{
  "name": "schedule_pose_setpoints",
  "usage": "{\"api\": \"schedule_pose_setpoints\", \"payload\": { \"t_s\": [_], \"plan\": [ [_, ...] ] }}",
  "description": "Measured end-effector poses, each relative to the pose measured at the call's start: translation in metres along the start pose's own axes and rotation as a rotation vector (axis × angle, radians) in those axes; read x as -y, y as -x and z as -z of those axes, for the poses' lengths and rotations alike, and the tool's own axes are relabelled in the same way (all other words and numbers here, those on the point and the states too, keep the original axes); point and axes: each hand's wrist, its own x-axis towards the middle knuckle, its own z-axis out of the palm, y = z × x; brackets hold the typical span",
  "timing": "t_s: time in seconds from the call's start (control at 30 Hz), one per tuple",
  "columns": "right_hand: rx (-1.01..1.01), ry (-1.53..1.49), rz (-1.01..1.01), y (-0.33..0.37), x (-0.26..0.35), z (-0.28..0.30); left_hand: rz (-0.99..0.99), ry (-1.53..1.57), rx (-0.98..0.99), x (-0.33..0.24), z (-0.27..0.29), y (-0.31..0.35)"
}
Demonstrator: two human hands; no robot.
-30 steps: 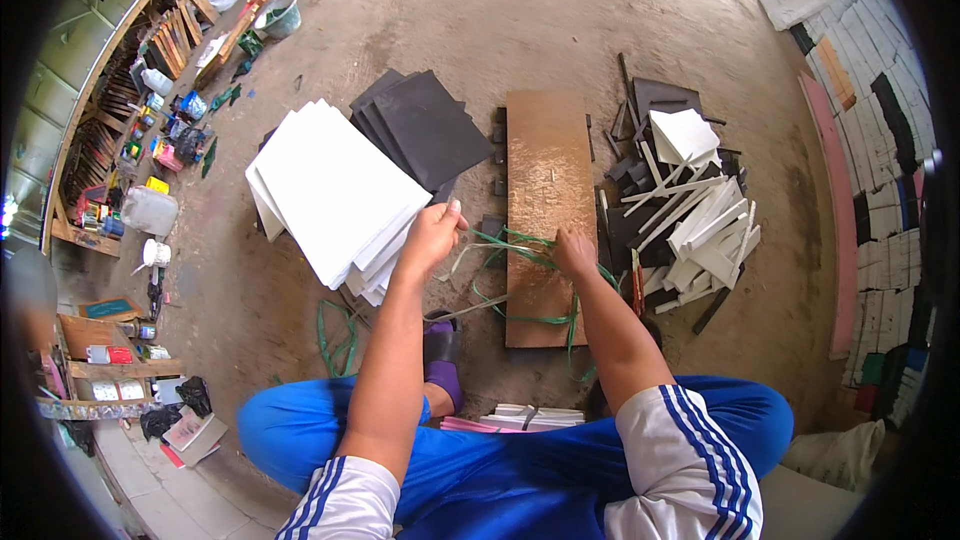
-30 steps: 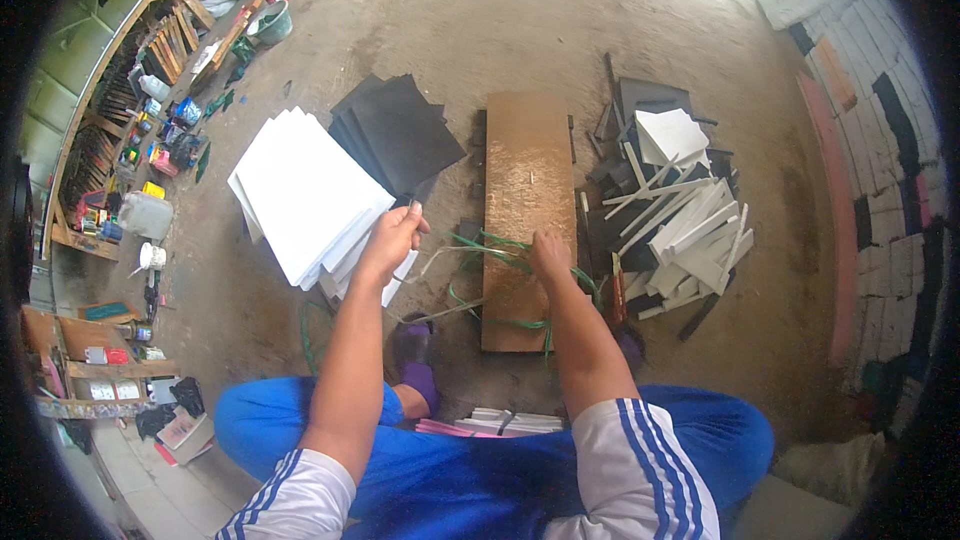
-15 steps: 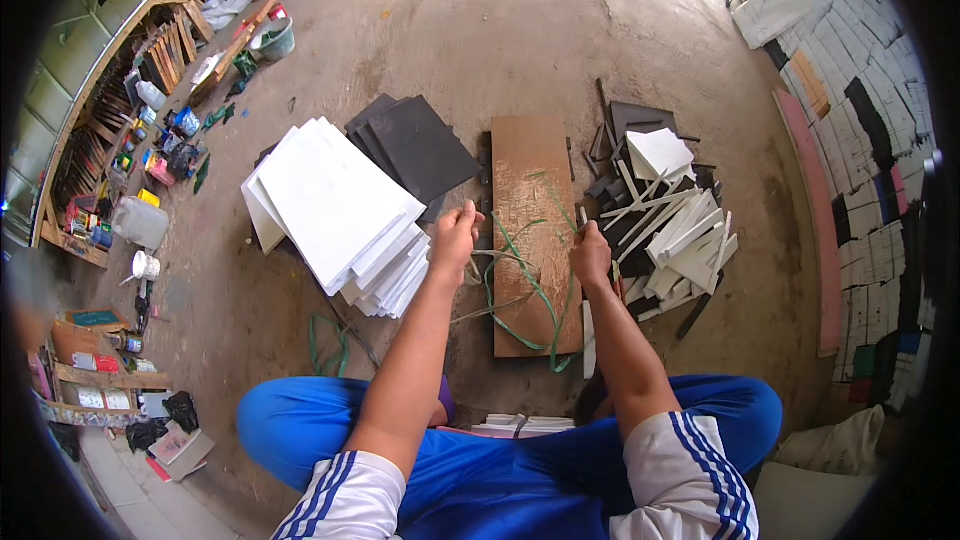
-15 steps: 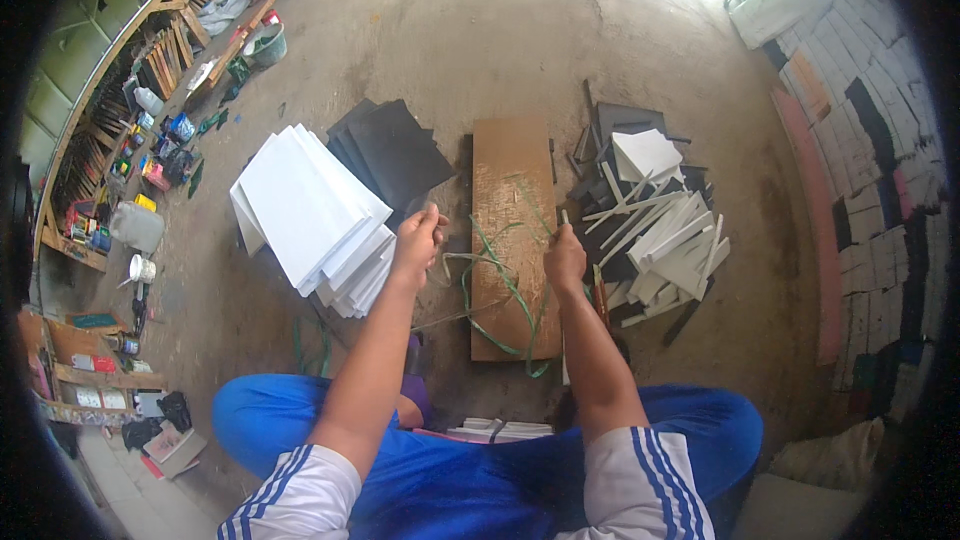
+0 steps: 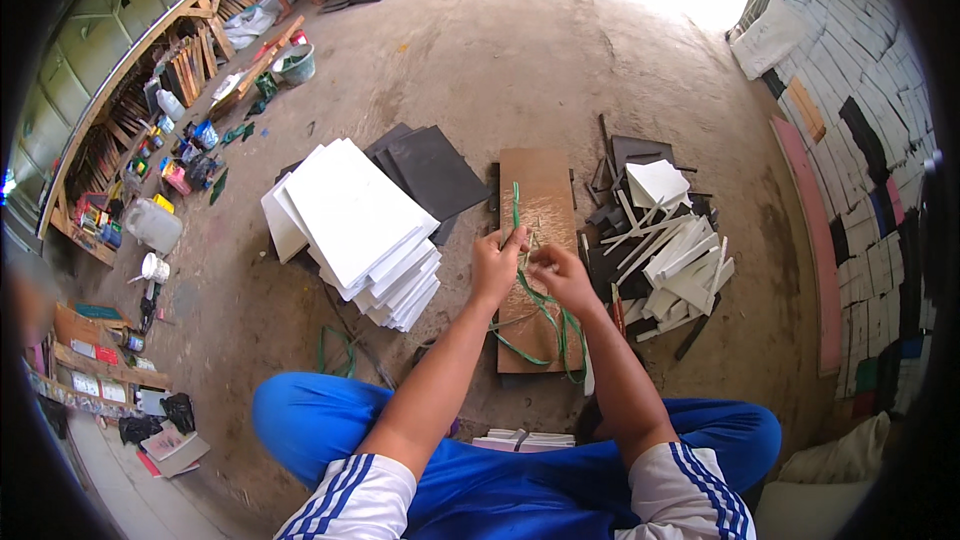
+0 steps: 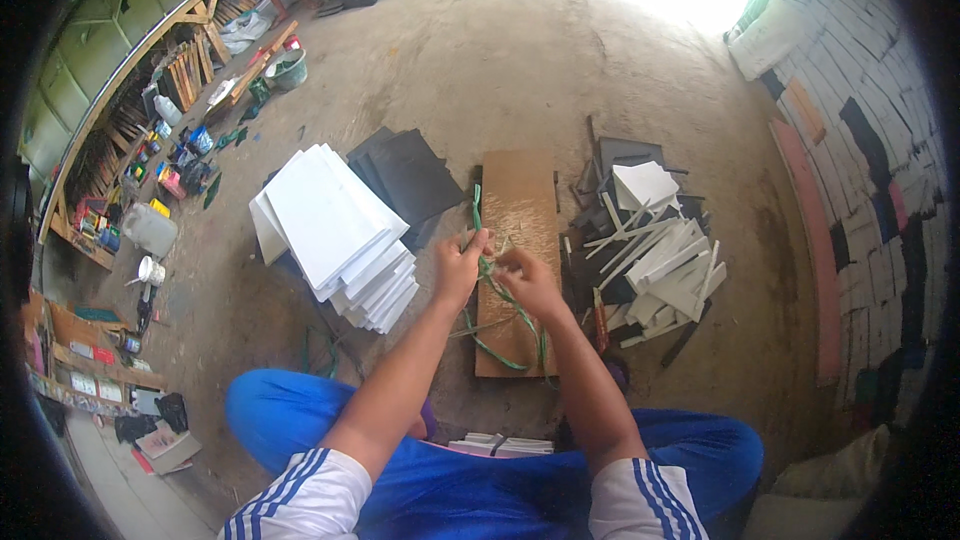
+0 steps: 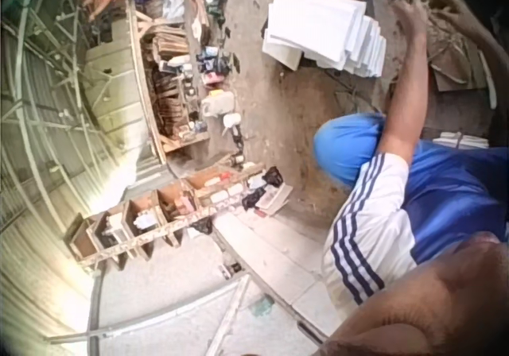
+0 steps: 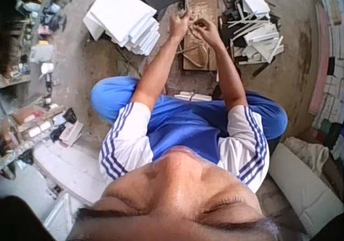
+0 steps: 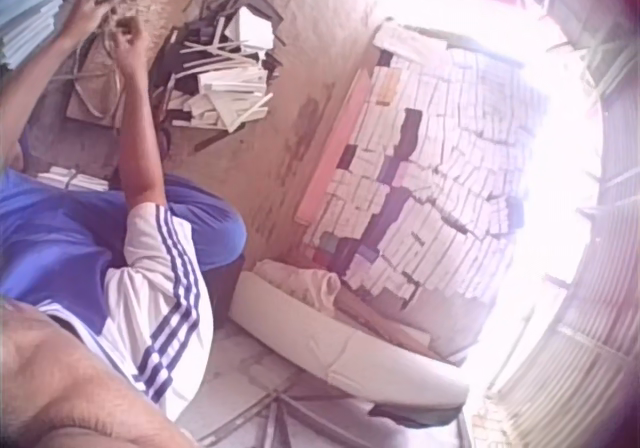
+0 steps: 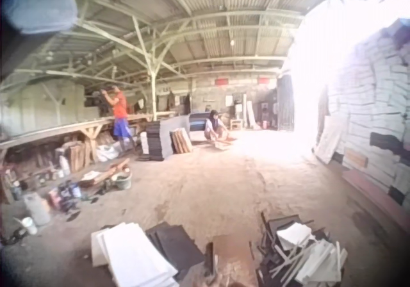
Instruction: The person sits on the floor and repeatedly picks up white and black rectangular sheets, placing them onto a stack. The person also handles a green plastic strip, tying it around a stack of materials before resuming the stacking of individual sheets.
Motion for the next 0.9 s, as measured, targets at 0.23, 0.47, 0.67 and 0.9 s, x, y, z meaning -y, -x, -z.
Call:
{"api": "schedule_pose_setpoints", "payload": {
  "t_s": [0.23,0.47,0.67,0.9],
  "plan": [
    [0.013,-0.457,-0.030,-0.017,0.061,0.031,0.006,-0.228,0.234,-0.015,-0.009,0.023],
    [-0.216,-0.652,-0.038,-0.022,0.049,0.035,0.008,-0.190,0.289,-0.010,-0.014,0.030],
    [-0.320,-0.754,-0.070,-0.021,0.033,0.036,0.049,-0.102,0.331,-0.006,-0.023,0.037],
    [-0.357,-0.807,-0.064,-0.021,0.046,0.040,0.020,-0.018,0.230,0.004,-0.030,0.043]
  ]
}}
